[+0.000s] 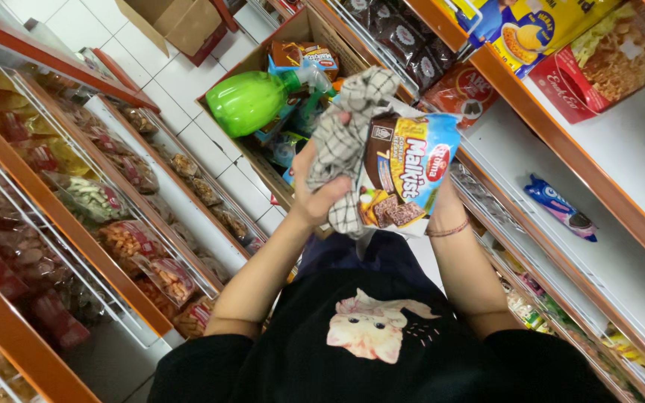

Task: The person wipes various grocery items with a cloth and scans their barcodes using a handheld scanner, placing them into a cardboard box.

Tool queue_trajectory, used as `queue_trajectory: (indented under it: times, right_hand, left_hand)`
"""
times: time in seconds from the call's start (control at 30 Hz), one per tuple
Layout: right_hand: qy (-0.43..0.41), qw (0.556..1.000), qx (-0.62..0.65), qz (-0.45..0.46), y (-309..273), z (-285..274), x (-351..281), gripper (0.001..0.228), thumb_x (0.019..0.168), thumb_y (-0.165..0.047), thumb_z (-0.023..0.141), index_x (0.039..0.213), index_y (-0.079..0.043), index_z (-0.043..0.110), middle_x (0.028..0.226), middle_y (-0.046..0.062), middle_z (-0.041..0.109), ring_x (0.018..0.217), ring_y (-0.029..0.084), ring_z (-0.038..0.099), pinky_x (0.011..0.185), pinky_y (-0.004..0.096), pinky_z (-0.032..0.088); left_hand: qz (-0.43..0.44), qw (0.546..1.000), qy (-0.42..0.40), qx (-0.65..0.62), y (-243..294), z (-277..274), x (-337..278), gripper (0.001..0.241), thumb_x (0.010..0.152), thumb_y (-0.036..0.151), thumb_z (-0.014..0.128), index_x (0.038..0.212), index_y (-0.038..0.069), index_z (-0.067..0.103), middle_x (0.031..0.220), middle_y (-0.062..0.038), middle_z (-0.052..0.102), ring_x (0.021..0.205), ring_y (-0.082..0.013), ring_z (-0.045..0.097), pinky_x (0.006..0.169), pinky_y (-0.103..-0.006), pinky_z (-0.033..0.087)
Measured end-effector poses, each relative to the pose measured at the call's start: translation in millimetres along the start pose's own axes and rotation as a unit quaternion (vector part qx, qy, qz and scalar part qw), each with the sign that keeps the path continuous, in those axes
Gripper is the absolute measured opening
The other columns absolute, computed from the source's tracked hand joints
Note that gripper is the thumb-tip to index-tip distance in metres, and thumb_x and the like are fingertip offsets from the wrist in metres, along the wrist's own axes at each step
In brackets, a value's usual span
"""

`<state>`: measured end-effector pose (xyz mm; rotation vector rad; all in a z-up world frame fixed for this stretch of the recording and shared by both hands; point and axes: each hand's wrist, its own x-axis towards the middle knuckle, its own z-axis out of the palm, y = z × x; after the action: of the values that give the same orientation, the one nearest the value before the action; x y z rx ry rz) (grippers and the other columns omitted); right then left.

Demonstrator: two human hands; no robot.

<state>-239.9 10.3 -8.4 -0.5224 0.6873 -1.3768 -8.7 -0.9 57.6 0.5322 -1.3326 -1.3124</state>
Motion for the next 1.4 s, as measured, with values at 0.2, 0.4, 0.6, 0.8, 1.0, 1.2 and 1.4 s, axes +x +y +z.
queue_trajectory:
  times: [0.2, 0.4, 0.6, 0.8, 1.0, 1.2, 1.4]
  right_hand:
    - [0.049, 0.987, -0.137, -0.070, -20, 34, -5, 0.035, 0.115, -0.026, 0.048, 0.137, 0.001, 0.056, 0.127, 0.011, 0.068, 0.111, 0.018, 0.068, 0.099, 0.035, 0.057]
    - [-0.043, 0.963, -0.232, -0.132, -22, 59, -11, 0.053, 0.106, -0.030, 0.063, 0.145, 0.002, 0.045, 0.138, 0.010, 0.059, 0.125, 0.019, 0.059, 0.110, 0.037, 0.049]
    - [0.024, 0.999, -0.012, -0.028, -20, 33, -2, 0.053, 0.104, -0.040, 0.058, 0.140, -0.002, 0.054, 0.132, 0.012, 0.066, 0.118, 0.022, 0.067, 0.102, 0.038, 0.056]
    - [-0.034, 0.997, 0.048, 0.048, 4, 8, 4, 0.050, 0.101, -0.030, 0.062, 0.140, -0.001, 0.053, 0.132, 0.012, 0.066, 0.118, 0.021, 0.067, 0.102, 0.038, 0.056]
    - [-0.073, 0.994, -0.023, 0.072, 3, 4, 0, 0.049, 0.097, -0.020, 0.067, 0.141, -0.001, 0.053, 0.132, 0.012, 0.066, 0.117, 0.021, 0.067, 0.103, 0.037, 0.057]
    - [0.034, 0.987, -0.150, -0.041, -16, 46, -2, 0.053, 0.103, -0.022, 0.068, 0.146, 0.005, 0.051, 0.136, 0.015, 0.066, 0.120, 0.023, 0.066, 0.106, 0.039, 0.054]
    - [-0.061, 0.965, -0.224, -0.124, -22, 69, -13, 0.080, 0.093, -0.033, 0.079, 0.153, 0.001, 0.038, 0.144, 0.008, 0.057, 0.134, 0.018, 0.057, 0.118, 0.034, 0.045]
  left_hand:
    - [0.007, 0.995, 0.062, 0.072, 9, 1, 16, 0.068, 0.083, 0.017, 0.074, 0.145, -0.005, 0.054, 0.145, -0.020, 0.059, 0.132, -0.0265, 0.058, 0.119, -0.0340, 0.040]
    - [0.183, 0.946, -0.009, 0.268, 7, 1, 22, 0.063, 0.075, 0.030, 0.077, 0.129, 0.001, 0.062, 0.145, -0.025, 0.055, 0.127, -0.0390, 0.061, 0.112, -0.0441, 0.046]
    - [0.296, 0.920, -0.128, 0.221, -11, -5, 10, 0.064, 0.065, 0.041, 0.077, 0.115, 0.002, 0.070, 0.138, -0.026, 0.061, 0.121, -0.0425, 0.065, 0.100, -0.0444, 0.050]
    - [0.034, 0.996, 0.022, 0.077, -20, 2, 3, 0.069, 0.085, 0.034, 0.074, 0.139, -0.006, 0.056, 0.142, -0.021, 0.062, 0.132, -0.0320, 0.061, 0.117, -0.0386, 0.044]
    - [-0.016, 0.990, 0.057, -0.128, -14, -2, 29, 0.076, 0.088, 0.026, 0.073, 0.151, -0.006, 0.046, 0.143, -0.012, 0.061, 0.132, -0.0203, 0.057, 0.121, -0.0314, 0.038]
    - [-0.010, 0.991, 0.125, -0.045, -9, -3, 34, 0.063, 0.094, 0.014, 0.073, 0.148, -0.007, 0.050, 0.136, -0.013, 0.064, 0.127, -0.0196, 0.059, 0.117, -0.0313, 0.041]
    - [0.079, 0.987, 0.076, 0.120, -11, -5, 37, 0.058, 0.090, 0.006, 0.075, 0.142, -0.005, 0.052, 0.138, -0.012, 0.061, 0.129, -0.0190, 0.058, 0.117, -0.0317, 0.042]
